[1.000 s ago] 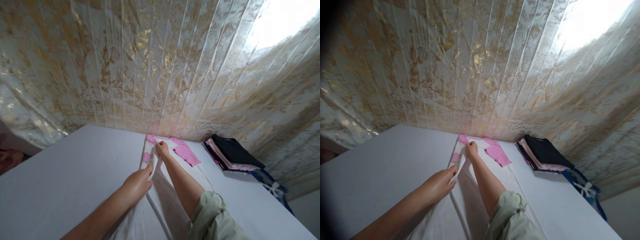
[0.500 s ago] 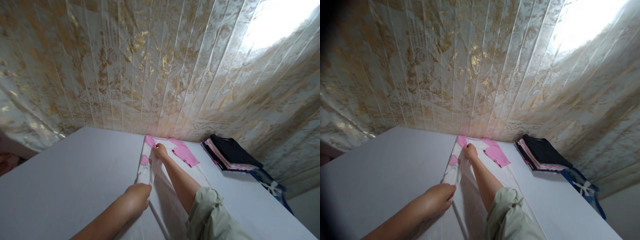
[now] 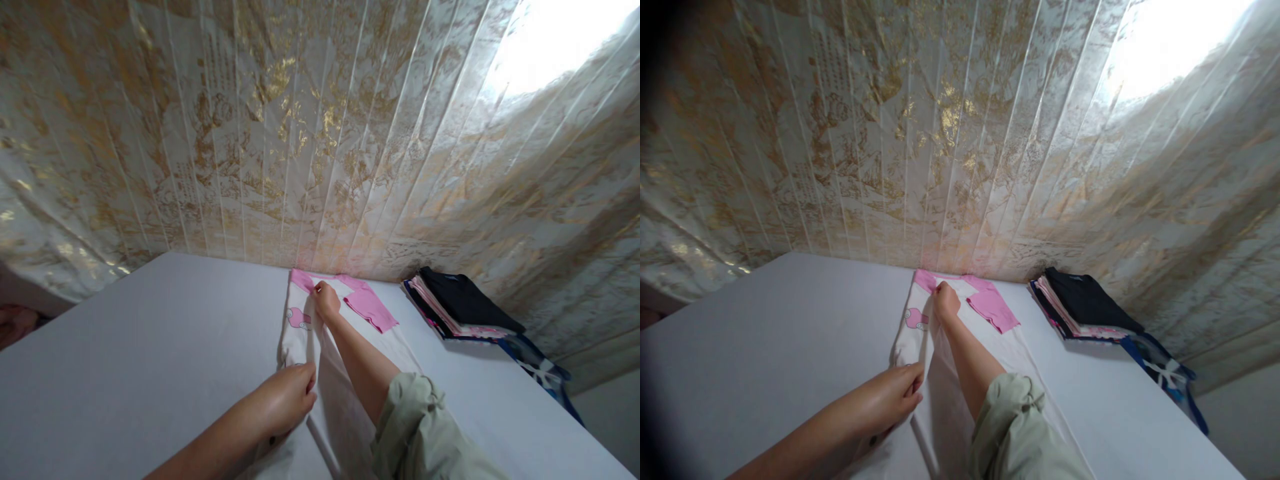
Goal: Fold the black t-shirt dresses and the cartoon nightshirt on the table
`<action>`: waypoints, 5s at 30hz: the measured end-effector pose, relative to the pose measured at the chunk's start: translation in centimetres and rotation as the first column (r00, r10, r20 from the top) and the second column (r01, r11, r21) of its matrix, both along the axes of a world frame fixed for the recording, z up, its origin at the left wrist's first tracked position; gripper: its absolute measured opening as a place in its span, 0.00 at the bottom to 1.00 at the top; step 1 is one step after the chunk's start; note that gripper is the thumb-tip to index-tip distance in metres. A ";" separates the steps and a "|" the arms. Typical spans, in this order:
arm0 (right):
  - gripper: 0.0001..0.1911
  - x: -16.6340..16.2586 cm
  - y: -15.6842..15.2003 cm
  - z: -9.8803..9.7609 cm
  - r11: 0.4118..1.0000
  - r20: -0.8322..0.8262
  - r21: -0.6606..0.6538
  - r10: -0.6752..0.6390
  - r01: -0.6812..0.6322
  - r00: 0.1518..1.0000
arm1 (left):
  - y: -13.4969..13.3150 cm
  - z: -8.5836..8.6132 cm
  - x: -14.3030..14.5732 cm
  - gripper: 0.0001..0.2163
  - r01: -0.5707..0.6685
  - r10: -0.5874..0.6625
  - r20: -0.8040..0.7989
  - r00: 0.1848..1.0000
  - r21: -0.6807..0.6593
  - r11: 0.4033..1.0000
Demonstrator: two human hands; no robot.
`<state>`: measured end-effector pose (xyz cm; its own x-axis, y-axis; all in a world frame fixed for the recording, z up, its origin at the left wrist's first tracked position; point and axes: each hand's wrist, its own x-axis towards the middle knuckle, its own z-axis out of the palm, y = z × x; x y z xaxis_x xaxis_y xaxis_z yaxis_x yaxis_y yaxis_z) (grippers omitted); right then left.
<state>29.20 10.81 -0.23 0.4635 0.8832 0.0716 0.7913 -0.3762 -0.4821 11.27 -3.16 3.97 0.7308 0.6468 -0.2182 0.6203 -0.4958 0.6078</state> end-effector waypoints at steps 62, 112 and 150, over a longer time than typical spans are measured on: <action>0.13 -7.7 -38.5 -1.0 0.372 -0.134 0.312 0.928 -0.874 0.347 | -16.1 0.0 -2.3 0.05 -0.143 0.186 0.205 0.961 -0.208 0.968; 0.20 -4.2 -12.9 -0.3 0.724 0.297 -0.050 0.668 -0.688 0.682 | -12.8 -7.9 -4.4 0.29 -0.150 0.139 0.085 0.987 0.805 0.574; 0.28 -4.5 -3.9 -2.8 0.875 0.293 0.056 0.446 -0.481 0.846 | -12.6 -8.2 -5.5 0.27 -0.073 0.072 0.045 0.996 0.877 0.474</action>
